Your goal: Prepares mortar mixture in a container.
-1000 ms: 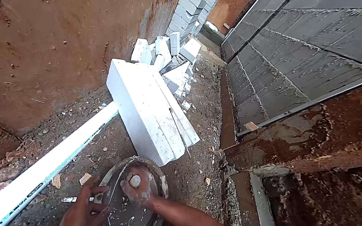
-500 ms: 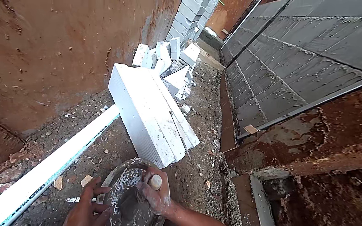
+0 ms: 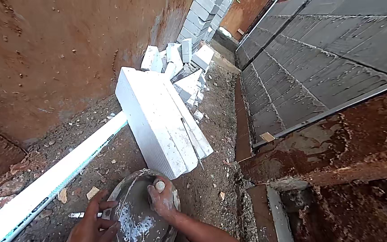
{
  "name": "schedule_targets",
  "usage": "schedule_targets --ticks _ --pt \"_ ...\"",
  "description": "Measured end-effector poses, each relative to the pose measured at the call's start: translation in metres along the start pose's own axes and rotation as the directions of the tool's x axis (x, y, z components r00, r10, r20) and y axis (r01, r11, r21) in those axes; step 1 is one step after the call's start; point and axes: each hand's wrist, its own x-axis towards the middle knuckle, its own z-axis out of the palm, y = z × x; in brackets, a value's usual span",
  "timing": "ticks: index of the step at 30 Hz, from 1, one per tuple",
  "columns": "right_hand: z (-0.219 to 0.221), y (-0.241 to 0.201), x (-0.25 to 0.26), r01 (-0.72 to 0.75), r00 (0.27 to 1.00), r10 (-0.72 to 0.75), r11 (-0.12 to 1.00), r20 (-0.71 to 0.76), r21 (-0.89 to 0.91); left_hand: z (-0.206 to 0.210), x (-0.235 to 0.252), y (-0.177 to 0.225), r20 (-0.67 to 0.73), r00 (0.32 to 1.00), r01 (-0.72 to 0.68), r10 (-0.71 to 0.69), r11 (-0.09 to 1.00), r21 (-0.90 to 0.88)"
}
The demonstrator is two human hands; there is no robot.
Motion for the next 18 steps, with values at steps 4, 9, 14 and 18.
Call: schedule_targets --ticks 4,9,14,18 --pt "-0.001 -0.014 -0.003 -0.165 0.983 0.18 0.947 -0.029 0.275 0.001 0.001 0.001 0.0 1.0 -0.006 0.006 1.0 -0.004" --pt "-0.008 -0.032 -0.006 -0.026 0.999 0.012 0.841 0.03 0.54 0.002 0.001 -0.001 0.0 1.0 0.005 -0.005 1.0 -0.004" --pt "-0.02 -0.066 0.003 0.304 0.935 -0.354 0.842 0.032 0.446 0.009 0.006 -0.005 -0.075 0.997 -0.016 0.017 1.0 0.012" --pt "-0.003 -0.031 0.016 0.419 0.887 -0.461 0.799 -0.008 0.433 0.004 0.004 -0.005 -0.053 0.998 0.031 -0.029 0.999 0.035"
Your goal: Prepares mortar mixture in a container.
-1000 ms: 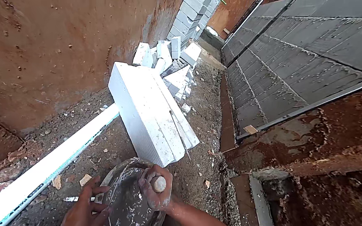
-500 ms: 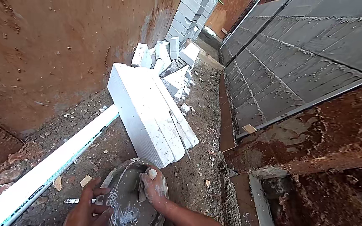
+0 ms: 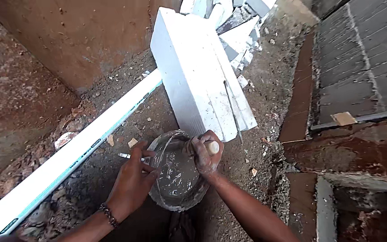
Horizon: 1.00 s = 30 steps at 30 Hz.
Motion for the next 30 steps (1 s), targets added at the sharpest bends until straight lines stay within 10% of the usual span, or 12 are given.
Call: schedule_targets --ticks 6,12,18,24,28,30 --pt "-0.006 0.009 -0.024 -0.404 0.875 0.478 0.813 0.083 -0.42 -0.001 -0.001 -0.002 0.005 1.0 0.009 -0.008 1.0 -0.023" --pt "-0.006 -0.025 -0.01 -0.102 0.993 0.093 0.988 0.077 0.118 0.001 0.003 0.0 0.022 1.0 0.021 -0.02 0.999 -0.026" --pt "-0.005 0.005 -0.028 -0.141 0.915 0.297 0.87 0.273 -0.473 0.002 0.0 -0.001 -0.001 1.0 0.0 0.0 1.0 -0.024" --pt "-0.006 -0.013 -0.023 -0.042 0.984 0.04 0.999 0.172 0.005 -0.001 0.002 0.003 0.016 0.999 0.038 -0.038 0.999 -0.018" --pt "-0.007 -0.005 -0.036 -0.123 0.948 0.25 0.858 0.195 -0.499 -0.001 0.001 0.007 0.02 0.999 0.035 -0.034 0.999 -0.028" --pt "-0.011 -0.025 -0.023 -0.025 0.989 0.092 0.871 0.113 -0.49 -0.002 0.001 0.003 0.01 1.0 0.02 -0.02 0.999 -0.026"
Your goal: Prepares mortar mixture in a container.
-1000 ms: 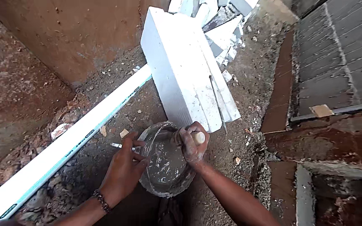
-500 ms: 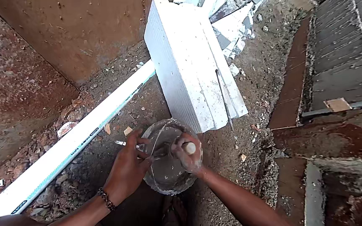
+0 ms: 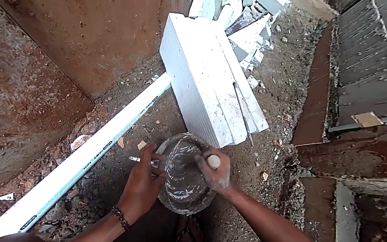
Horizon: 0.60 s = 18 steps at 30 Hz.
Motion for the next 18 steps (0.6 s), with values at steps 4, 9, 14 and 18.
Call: schedule_targets --ticks 4,9,14,18 --pt "-0.01 0.0 0.022 0.284 0.928 -0.24 0.951 -0.285 0.125 0.001 0.001 -0.003 -0.002 1.0 -0.006 0.006 1.0 -0.003" --pt "0.055 0.059 0.011 0.199 0.962 -0.153 0.96 -0.225 0.199 0.004 0.001 0.0 0.0 1.0 -0.014 0.014 1.0 -0.014" --pt "0.065 0.043 -0.001 -0.059 0.998 0.058 0.896 0.016 0.44 0.0 -0.002 -0.003 0.002 1.0 0.01 -0.01 1.0 -0.005" --pt "0.055 0.041 -0.023 -0.159 0.968 0.062 0.901 0.244 0.403 0.0 0.0 0.0 0.01 0.999 0.033 -0.033 0.999 -0.014"
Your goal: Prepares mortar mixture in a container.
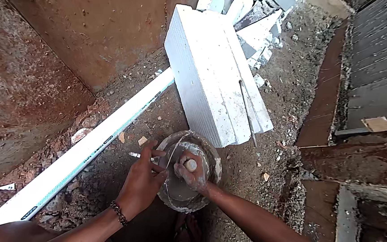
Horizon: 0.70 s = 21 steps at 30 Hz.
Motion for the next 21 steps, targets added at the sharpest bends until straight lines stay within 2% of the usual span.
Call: schedule_targets --ticks 4,7,9,12,15,17,19,21 --pt "-0.021 -0.028 0.003 -0.14 0.982 0.148 0.987 0.12 -0.075 0.0 0.001 -0.003 -0.004 1.0 -0.01 0.01 1.0 -0.012" --pt "-0.043 -0.059 0.018 -0.203 0.974 0.204 0.979 0.102 -0.026 -0.002 0.001 -0.002 0.023 1.0 0.007 -0.007 1.0 -0.005" --pt "-0.051 -0.085 0.023 -0.121 0.99 0.118 0.992 0.079 0.034 -0.003 0.001 -0.001 0.036 0.999 0.012 -0.011 1.0 -0.009" --pt "-0.049 -0.11 0.024 0.164 0.985 -0.166 0.985 0.04 0.048 -0.002 0.001 0.001 0.04 0.999 0.01 -0.009 1.0 -0.027" --pt "-0.038 -0.082 0.028 0.391 0.92 -0.391 0.917 0.021 -0.072 -0.001 0.002 0.003 0.041 0.999 0.014 -0.012 0.999 -0.032" --pt "-0.033 -0.043 0.037 0.46 0.882 -0.471 0.861 -0.001 -0.215 0.0 0.001 0.002 0.029 1.0 0.004 -0.004 1.0 -0.019" --pt "-0.032 -0.01 0.04 0.419 0.88 -0.47 0.84 -0.075 -0.345 0.0 0.001 -0.001 0.02 1.0 -0.005 0.005 1.0 -0.011" --pt "-0.027 0.005 0.037 0.337 0.893 -0.424 0.85 -0.147 -0.406 0.0 0.001 -0.001 0.015 1.0 -0.01 0.01 1.0 -0.005"
